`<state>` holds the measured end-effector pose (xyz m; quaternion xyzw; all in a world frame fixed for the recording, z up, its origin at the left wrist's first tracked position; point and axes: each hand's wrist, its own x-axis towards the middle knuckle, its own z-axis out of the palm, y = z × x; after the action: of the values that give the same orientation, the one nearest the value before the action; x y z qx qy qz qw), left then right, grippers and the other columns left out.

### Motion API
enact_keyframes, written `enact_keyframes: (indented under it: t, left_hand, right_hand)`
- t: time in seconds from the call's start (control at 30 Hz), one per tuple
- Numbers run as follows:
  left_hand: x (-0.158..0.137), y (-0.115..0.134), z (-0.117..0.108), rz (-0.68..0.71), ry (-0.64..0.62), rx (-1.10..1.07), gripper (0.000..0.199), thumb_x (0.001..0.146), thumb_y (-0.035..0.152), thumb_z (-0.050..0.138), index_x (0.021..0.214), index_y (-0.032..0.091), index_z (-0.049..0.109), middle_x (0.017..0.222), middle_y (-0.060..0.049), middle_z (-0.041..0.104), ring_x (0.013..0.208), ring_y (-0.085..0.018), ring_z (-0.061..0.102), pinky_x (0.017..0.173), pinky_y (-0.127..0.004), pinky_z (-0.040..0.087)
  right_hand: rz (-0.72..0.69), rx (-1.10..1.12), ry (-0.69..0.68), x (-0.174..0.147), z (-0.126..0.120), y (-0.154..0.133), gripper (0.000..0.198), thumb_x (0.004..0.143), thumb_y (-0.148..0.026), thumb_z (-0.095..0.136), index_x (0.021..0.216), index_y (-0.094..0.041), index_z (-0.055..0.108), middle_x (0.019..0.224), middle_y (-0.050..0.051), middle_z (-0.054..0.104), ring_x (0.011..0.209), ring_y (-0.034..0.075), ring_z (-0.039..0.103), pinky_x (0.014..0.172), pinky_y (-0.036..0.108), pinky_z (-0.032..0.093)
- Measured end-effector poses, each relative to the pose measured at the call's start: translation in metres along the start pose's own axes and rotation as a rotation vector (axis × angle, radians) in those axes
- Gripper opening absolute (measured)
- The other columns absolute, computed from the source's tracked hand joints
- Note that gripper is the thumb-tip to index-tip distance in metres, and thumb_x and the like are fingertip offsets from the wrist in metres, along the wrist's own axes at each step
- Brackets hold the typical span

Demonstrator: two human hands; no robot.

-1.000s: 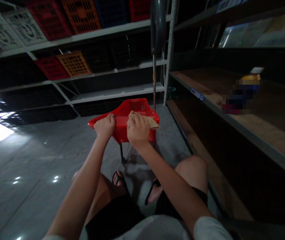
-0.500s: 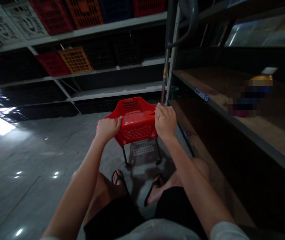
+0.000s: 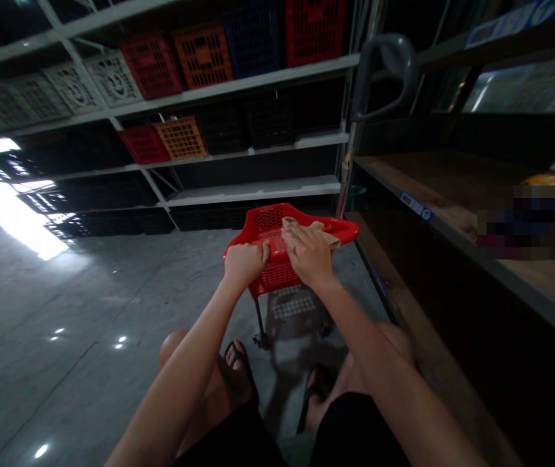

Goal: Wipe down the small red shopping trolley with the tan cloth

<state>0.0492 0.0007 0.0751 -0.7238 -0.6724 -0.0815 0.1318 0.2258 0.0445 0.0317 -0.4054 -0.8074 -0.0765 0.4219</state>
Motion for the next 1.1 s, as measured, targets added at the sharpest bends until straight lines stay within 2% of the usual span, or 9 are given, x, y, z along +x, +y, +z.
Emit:
enact_keyframes:
  t: [0.23, 0.33, 0.47, 0.53, 0.63, 0.77, 0.9, 0.97, 1.1]
  left_hand:
    - [0.002, 0.014, 0.007, -0.016, 0.04, -0.051, 0.065, 0.107, 0.036, 0.021, 0.093, 0.011, 0.08, 0.084, -0.018, 0.078, 0.084, -0.034, 0.078, 0.067, -0.04, 0.055]
    - [0.001, 0.019, 0.009, -0.015, 0.053, -0.062, 0.065, 0.106, 0.035, 0.022, 0.092, 0.011, 0.08, 0.082, -0.018, 0.078, 0.08, -0.032, 0.078, 0.067, -0.039, 0.055]
    - [0.001, 0.023, 0.008, -0.047, 0.078, -0.057, 0.062, 0.106, 0.034, 0.025, 0.09, 0.011, 0.081, 0.08, -0.017, 0.078, 0.077, -0.03, 0.078, 0.068, -0.038, 0.056]
    - [0.002, 0.025, 0.008, -0.087, 0.074, -0.052, 0.062, 0.106, 0.034, 0.026, 0.089, 0.011, 0.081, 0.079, -0.017, 0.078, 0.076, -0.031, 0.078, 0.067, -0.038, 0.057]
    - [0.005, 0.031, 0.009, -0.166, 0.085, -0.057, 0.063, 0.106, 0.033, 0.025, 0.088, 0.011, 0.081, 0.078, -0.018, 0.077, 0.076, -0.031, 0.078, 0.066, -0.038, 0.057]
    - [0.01, 0.05, 0.009, -0.193, 0.123, -0.092, 0.066, 0.108, 0.033, 0.021, 0.088, 0.011, 0.08, 0.078, -0.018, 0.077, 0.078, -0.03, 0.078, 0.067, -0.036, 0.056]
    - [0.015, 0.056, 0.0, -0.016, 0.052, -0.14, 0.059, 0.109, 0.03, 0.022, 0.097, 0.013, 0.077, 0.083, -0.016, 0.077, 0.079, -0.029, 0.077, 0.067, -0.035, 0.055]
    - [0.017, 0.042, -0.002, 0.06, 0.042, -0.197, 0.053, 0.109, 0.032, 0.025, 0.1, 0.015, 0.075, 0.088, -0.013, 0.078, 0.081, -0.026, 0.076, 0.07, -0.034, 0.055]
    - [0.024, 0.0, 0.021, 0.137, 0.095, -0.368, 0.055, 0.11, 0.036, 0.024, 0.088, 0.016, 0.07, 0.089, -0.011, 0.076, 0.087, -0.021, 0.072, 0.082, -0.033, 0.052]
  right_hand:
    - [0.161, -0.089, -0.021, 0.003, -0.028, 0.111, 0.042, 0.101, -0.032, 0.04, 0.098, -0.022, 0.08, 0.124, 0.011, 0.076, 0.118, 0.029, 0.069, 0.107, 0.048, 0.049]
    - [0.317, 0.137, 0.033, 0.01, -0.025, 0.145, 0.043, 0.098, -0.043, 0.043, 0.083, -0.022, 0.078, 0.106, 0.01, 0.08, 0.102, 0.029, 0.073, 0.099, 0.046, 0.054]
    - [0.642, 0.539, 0.302, 0.014, -0.01, 0.173, 0.048, 0.088, -0.064, 0.054, 0.081, -0.021, 0.076, 0.086, 0.01, 0.079, 0.083, 0.029, 0.074, 0.086, 0.045, 0.06]
    - [0.693, 0.62, 0.438, 0.009, -0.003, 0.171, 0.051, 0.085, -0.068, 0.057, 0.083, -0.021, 0.076, 0.087, 0.01, 0.079, 0.085, 0.029, 0.074, 0.087, 0.047, 0.06]
    - [0.549, 0.508, 0.53, -0.003, 0.002, 0.14, 0.05, 0.091, -0.064, 0.053, 0.085, -0.021, 0.077, 0.1, 0.011, 0.08, 0.103, 0.031, 0.072, 0.102, 0.052, 0.054]
    - [0.262, 0.202, 0.434, -0.016, 0.007, 0.062, 0.041, 0.101, -0.046, 0.045, 0.104, -0.025, 0.08, 0.121, 0.008, 0.076, 0.121, 0.028, 0.066, 0.112, 0.053, 0.045]
    - [0.079, 0.116, 0.299, -0.019, 0.011, 0.009, 0.035, 0.102, -0.031, 0.046, 0.121, -0.027, 0.075, 0.126, 0.007, 0.075, 0.123, 0.024, 0.066, 0.11, 0.046, 0.047]
    - [0.046, 0.101, 0.249, -0.019, 0.007, 0.013, 0.035, 0.103, -0.031, 0.046, 0.126, -0.027, 0.073, 0.129, 0.007, 0.074, 0.125, 0.023, 0.065, 0.111, 0.047, 0.047]
    - [0.145, 0.079, 0.202, -0.019, -0.007, 0.068, 0.04, 0.104, -0.039, 0.043, 0.132, -0.028, 0.069, 0.135, 0.006, 0.071, 0.131, 0.025, 0.062, 0.115, 0.05, 0.045]
